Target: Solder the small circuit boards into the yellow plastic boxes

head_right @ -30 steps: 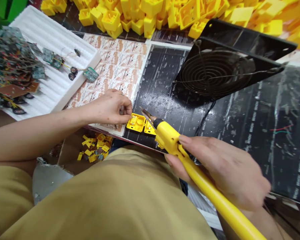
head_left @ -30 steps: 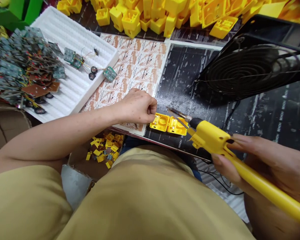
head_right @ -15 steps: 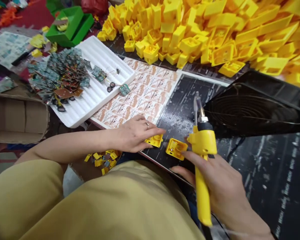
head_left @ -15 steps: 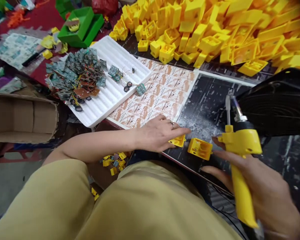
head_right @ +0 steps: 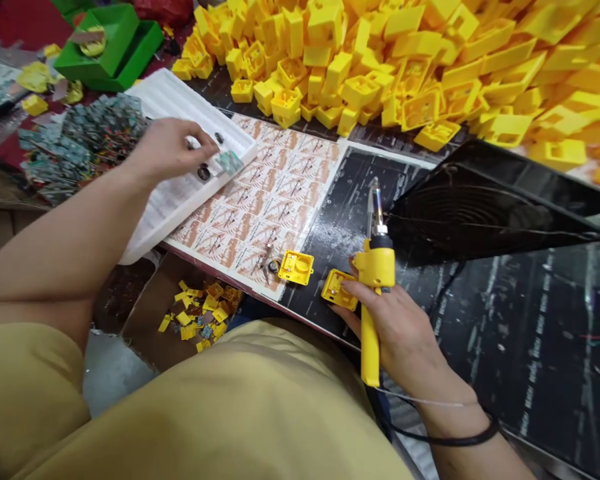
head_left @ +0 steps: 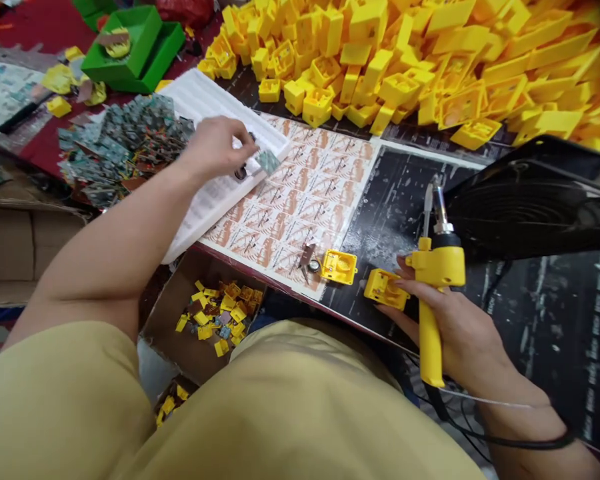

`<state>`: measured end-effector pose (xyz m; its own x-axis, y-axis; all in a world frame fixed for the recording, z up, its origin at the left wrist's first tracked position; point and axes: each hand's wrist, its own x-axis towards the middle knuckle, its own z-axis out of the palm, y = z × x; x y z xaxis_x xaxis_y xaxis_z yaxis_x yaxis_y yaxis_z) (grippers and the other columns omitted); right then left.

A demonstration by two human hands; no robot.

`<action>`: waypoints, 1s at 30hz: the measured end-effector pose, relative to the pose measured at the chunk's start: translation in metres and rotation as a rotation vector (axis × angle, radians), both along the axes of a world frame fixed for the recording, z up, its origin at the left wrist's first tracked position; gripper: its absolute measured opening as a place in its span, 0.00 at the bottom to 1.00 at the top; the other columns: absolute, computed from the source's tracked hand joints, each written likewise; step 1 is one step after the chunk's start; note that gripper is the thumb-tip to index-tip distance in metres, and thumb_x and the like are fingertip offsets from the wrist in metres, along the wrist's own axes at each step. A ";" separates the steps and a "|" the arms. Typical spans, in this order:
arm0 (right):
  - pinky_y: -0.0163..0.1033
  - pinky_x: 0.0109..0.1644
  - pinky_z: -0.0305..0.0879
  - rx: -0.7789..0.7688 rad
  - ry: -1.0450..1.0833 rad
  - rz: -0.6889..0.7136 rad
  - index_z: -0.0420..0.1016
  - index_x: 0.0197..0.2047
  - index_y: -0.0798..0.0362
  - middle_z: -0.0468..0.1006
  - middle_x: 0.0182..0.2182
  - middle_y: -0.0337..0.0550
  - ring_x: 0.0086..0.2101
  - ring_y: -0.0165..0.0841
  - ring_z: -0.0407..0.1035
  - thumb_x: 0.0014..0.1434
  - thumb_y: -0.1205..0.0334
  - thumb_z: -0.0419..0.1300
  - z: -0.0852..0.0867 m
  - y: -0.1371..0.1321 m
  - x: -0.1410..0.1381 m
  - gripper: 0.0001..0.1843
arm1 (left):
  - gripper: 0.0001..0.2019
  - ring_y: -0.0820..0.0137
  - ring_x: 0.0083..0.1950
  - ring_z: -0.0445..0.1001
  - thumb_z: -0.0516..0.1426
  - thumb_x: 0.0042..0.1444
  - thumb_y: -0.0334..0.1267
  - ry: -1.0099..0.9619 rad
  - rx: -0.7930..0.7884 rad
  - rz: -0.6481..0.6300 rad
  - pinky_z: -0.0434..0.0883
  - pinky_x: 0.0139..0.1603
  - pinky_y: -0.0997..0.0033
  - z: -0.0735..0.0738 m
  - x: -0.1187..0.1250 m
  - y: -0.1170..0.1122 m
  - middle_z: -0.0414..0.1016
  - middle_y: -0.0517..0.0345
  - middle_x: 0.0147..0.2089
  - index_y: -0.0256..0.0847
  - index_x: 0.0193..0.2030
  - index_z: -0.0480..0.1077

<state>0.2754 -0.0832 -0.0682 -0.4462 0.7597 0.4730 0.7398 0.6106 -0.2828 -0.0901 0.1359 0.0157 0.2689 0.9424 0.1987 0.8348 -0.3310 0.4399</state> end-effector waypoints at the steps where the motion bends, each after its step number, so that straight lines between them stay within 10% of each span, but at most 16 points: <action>1: 0.44 0.45 0.79 -0.001 0.011 0.008 0.66 0.57 0.47 0.81 0.45 0.48 0.47 0.43 0.78 0.58 0.61 0.68 0.002 0.000 0.000 0.25 | 0.13 0.71 0.38 0.69 0.65 0.53 0.47 -0.109 0.039 0.023 0.67 0.49 0.61 0.002 0.003 -0.001 0.70 0.63 0.27 0.42 0.27 0.69; 6: 0.46 0.52 0.77 0.060 0.152 -0.021 0.69 0.56 0.51 0.81 0.47 0.50 0.48 0.42 0.78 0.57 0.61 0.70 0.018 -0.001 -0.003 0.26 | 0.18 0.73 0.29 0.72 0.63 0.54 0.56 -0.449 -0.154 -0.213 0.68 0.31 0.67 0.010 0.050 -0.026 0.71 0.63 0.25 0.44 0.32 0.67; 10: 0.33 0.52 0.74 0.100 0.288 -0.068 0.72 0.53 0.49 0.82 0.44 0.45 0.43 0.30 0.79 0.59 0.77 0.63 0.029 -0.002 -0.013 0.21 | 0.08 0.75 0.26 0.68 0.59 0.58 0.41 -0.202 -0.286 -0.538 0.62 0.29 0.70 0.011 0.105 -0.073 0.70 0.63 0.24 0.41 0.30 0.69; 13: 0.36 0.54 0.75 0.025 0.343 -0.064 0.69 0.55 0.51 0.80 0.49 0.49 0.50 0.35 0.77 0.59 0.67 0.67 0.033 0.002 -0.024 0.22 | 0.06 0.75 0.29 0.69 0.56 0.59 0.37 -0.085 -0.324 -0.749 0.63 0.32 0.72 0.011 0.130 -0.101 0.71 0.63 0.26 0.39 0.32 0.71; 19: 0.27 0.36 0.73 -0.008 0.475 -0.171 0.67 0.47 0.48 0.78 0.34 0.34 0.30 0.25 0.75 0.59 0.65 0.68 0.039 0.003 -0.038 0.16 | 0.14 0.74 0.42 0.76 0.58 0.57 0.35 -0.412 -0.516 -0.738 0.72 0.38 0.77 0.005 0.124 -0.106 0.78 0.54 0.48 0.40 0.51 0.71; 30: 0.29 0.32 0.73 0.005 0.339 -0.221 0.64 0.51 0.47 0.78 0.35 0.34 0.27 0.27 0.75 0.60 0.64 0.66 0.042 -0.002 -0.048 0.19 | 0.16 0.68 0.52 0.78 0.52 0.65 0.31 -0.276 0.206 -0.684 0.76 0.55 0.63 0.001 0.118 -0.139 0.80 0.54 0.50 0.47 0.55 0.73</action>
<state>0.2275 -0.0853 -0.0264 -0.0906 0.8172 0.5692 0.7183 0.4495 -0.5311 0.0277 -0.0035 0.0163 0.6938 0.5208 0.4975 0.2834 -0.8324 0.4761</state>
